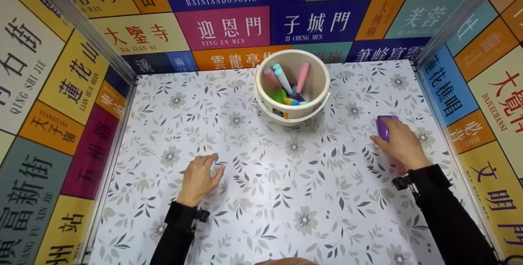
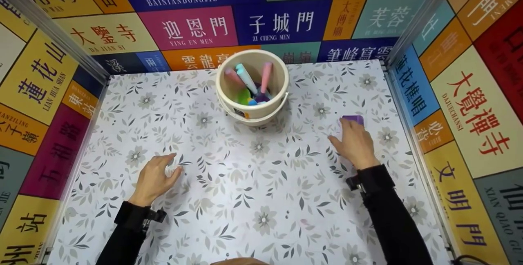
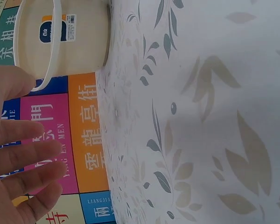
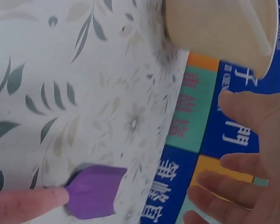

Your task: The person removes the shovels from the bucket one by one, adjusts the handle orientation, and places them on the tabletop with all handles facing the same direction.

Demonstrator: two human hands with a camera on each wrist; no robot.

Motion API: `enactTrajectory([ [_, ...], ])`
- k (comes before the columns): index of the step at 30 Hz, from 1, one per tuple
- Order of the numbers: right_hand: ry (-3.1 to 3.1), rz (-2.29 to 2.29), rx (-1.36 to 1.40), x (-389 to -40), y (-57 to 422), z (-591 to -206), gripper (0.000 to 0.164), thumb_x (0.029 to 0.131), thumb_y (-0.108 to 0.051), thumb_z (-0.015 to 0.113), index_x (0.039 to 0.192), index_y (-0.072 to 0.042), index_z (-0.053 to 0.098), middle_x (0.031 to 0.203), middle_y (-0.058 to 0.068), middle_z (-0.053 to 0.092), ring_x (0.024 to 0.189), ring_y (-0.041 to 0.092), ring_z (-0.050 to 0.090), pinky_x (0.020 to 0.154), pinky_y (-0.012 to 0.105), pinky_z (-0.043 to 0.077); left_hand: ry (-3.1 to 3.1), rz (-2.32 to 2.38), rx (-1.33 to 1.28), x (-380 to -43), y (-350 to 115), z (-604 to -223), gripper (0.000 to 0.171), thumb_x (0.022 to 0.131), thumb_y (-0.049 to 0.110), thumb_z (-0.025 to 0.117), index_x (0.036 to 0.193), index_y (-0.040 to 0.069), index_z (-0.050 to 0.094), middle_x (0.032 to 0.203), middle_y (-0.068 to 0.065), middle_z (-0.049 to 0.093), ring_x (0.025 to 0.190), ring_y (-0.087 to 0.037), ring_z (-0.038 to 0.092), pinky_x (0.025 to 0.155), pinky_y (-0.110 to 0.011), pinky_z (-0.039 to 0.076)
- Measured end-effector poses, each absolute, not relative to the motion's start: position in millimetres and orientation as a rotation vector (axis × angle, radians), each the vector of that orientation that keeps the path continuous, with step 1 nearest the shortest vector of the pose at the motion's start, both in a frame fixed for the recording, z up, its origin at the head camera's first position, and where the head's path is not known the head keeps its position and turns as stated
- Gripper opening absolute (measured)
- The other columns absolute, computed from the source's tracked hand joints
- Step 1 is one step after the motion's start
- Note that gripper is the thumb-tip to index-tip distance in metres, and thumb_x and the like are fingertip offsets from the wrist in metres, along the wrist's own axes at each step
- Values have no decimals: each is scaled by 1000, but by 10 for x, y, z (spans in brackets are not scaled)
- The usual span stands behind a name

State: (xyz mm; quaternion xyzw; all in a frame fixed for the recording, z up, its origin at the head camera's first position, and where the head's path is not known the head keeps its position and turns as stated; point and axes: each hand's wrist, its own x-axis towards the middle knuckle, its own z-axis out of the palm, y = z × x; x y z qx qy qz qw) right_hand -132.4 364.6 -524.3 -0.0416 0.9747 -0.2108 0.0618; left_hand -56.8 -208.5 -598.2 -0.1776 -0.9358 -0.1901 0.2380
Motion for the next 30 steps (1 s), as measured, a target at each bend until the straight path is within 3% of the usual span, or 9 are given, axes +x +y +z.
enactTrajectory([
  [3, 3013, -663, -209, -1218, 3531, -5244, 78, 104, -25, 79, 159, 17, 44, 154, 49, 49, 139, 70, 50, 118, 82, 42, -2531, -517, -505, -573, -2062, -5960, 37, 87, 14, 89, 117, -5, 79, 101, -19, 82, 90, -38, 76, 77, -51, 66],
  [11, 3269, -611, -569, -1016, 3275, -5328, 73, 90, -18, 92, 146, 14, 59, 141, 42, 65, 131, 63, 63, 109, 77, 53, -2557, -520, -518, -573, -2000, -5879, 41, 89, 14, 88, 122, -7, 78, 106, -21, 83, 96, -38, 77, 84, -52, 67],
  [17, 3308, -578, -735, -916, 3187, -5394, 73, 85, -21, 91, 144, 10, 61, 136, 38, 68, 124, 61, 67, 99, 76, 58, -2569, -505, -526, -606, -1940, -5822, 43, 89, 15, 88, 124, -6, 77, 108, -21, 83, 96, -38, 77, 86, -50, 67],
  [30, 3336, -552, -790, -827, 3170, -5445, 72, 83, -22, 91, 142, 10, 63, 132, 38, 69, 120, 60, 68, 96, 74, 60, -2521, -464, -583, -818, -1832, -5541, 45, 90, 19, 87, 127, -4, 77, 109, -21, 82, 98, -38, 76, 86, -49, 66],
])
